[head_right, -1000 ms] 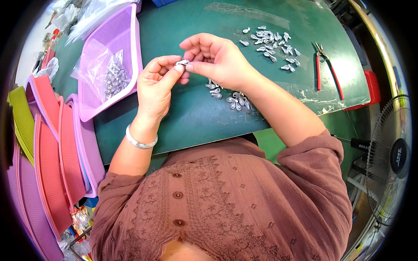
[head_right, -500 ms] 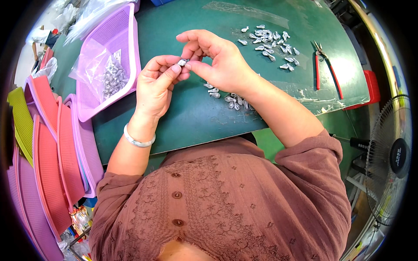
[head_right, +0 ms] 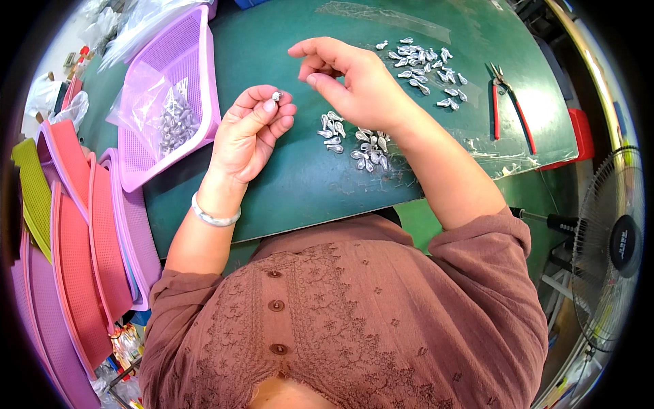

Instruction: The person picks small silver metal pieces from a table and a purple basket, then joins two pieces together by hand. The person repeats this process, placing the joined pieces into a pile on the table.

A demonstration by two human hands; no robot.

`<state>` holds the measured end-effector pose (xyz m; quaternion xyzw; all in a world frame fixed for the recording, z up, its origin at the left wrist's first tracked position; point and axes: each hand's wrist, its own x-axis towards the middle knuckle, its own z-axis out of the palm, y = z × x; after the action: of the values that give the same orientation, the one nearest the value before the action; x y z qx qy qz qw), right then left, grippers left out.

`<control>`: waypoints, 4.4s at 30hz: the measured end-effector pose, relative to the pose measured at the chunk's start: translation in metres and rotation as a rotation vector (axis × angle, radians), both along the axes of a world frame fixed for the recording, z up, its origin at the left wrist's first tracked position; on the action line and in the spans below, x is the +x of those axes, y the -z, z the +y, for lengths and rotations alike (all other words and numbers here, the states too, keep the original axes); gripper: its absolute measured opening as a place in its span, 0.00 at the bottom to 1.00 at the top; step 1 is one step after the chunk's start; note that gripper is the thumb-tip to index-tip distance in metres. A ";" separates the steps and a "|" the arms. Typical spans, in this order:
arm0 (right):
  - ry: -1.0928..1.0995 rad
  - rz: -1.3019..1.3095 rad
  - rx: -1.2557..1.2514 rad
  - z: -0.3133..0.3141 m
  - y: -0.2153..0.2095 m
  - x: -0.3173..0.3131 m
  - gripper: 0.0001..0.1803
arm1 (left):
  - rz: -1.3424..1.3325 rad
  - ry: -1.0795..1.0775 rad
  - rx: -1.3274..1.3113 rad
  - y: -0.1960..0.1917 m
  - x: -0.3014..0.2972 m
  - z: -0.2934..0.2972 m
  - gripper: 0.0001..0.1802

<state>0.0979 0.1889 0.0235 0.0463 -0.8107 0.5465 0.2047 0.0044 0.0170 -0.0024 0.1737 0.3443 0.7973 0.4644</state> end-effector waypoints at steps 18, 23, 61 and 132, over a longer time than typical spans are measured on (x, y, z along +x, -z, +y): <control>-0.238 -0.347 0.556 0.016 -0.001 0.002 0.24 | -0.086 0.081 -0.111 0.004 -0.008 -0.002 0.07; -0.207 -0.328 0.167 0.021 0.000 0.000 0.21 | 0.019 0.068 -0.254 -0.002 -0.002 -0.001 0.07; -0.273 -0.158 -0.271 0.000 0.006 -0.005 0.19 | 0.085 0.082 -0.319 -0.010 0.008 -0.001 0.09; -0.197 -0.110 -0.207 -0.005 0.003 -0.001 0.21 | 0.213 -0.011 -0.299 -0.007 0.008 0.000 0.05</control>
<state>0.0965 0.1836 0.0201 0.0742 -0.7516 0.6462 0.1092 0.0123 0.0172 0.0048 0.1843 0.5070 0.7170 0.4415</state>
